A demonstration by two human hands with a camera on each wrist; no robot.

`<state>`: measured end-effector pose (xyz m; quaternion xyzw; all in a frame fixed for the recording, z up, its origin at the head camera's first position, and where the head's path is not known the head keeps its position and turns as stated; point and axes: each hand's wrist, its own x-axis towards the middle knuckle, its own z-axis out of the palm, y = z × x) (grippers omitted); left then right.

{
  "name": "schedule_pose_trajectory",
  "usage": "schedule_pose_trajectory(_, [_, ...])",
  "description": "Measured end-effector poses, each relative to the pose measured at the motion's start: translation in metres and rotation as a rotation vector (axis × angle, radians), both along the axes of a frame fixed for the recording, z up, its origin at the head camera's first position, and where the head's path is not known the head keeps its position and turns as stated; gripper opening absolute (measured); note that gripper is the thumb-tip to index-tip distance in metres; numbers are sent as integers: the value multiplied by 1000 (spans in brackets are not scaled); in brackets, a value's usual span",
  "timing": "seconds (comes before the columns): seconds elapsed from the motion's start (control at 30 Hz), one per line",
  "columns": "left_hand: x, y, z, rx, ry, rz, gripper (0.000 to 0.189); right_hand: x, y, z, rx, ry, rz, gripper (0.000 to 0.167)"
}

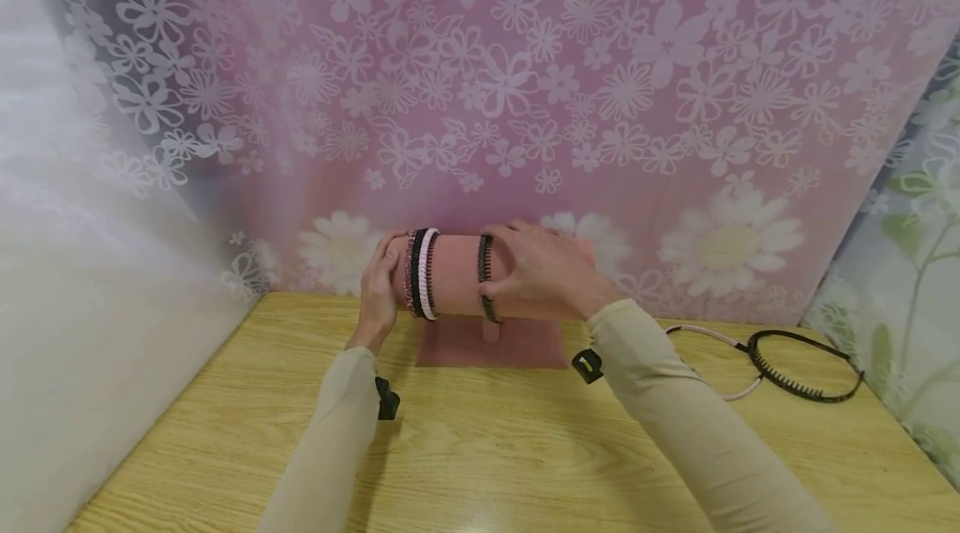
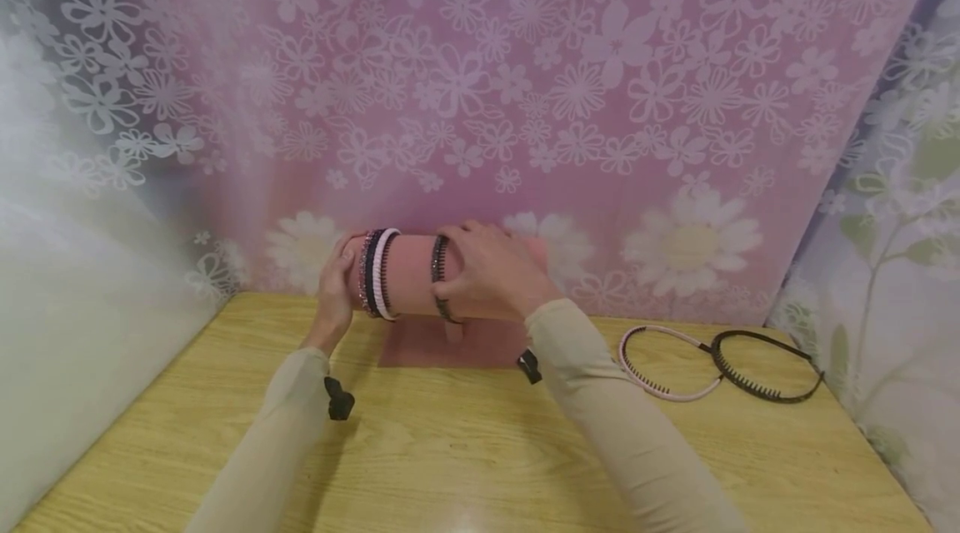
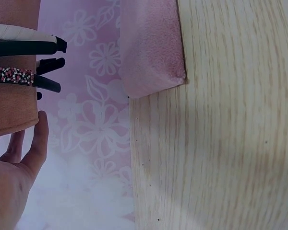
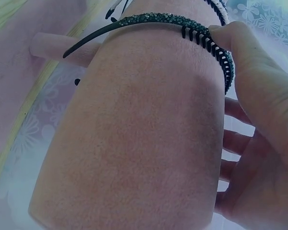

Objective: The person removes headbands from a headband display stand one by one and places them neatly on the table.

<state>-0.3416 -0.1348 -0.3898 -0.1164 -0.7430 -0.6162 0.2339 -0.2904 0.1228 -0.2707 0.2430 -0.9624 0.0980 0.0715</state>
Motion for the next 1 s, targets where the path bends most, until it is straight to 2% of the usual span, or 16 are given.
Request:
schedule_pose_trajectory(0.6, [-1, 0, 0, -1, 5, 3, 45, 6, 10, 2, 34, 30, -32, 87])
schedule_pose_trajectory(1.0, [-1, 0, -1, 25, -11, -22, 47, 4, 19, 0, 23, 25, -20, 87])
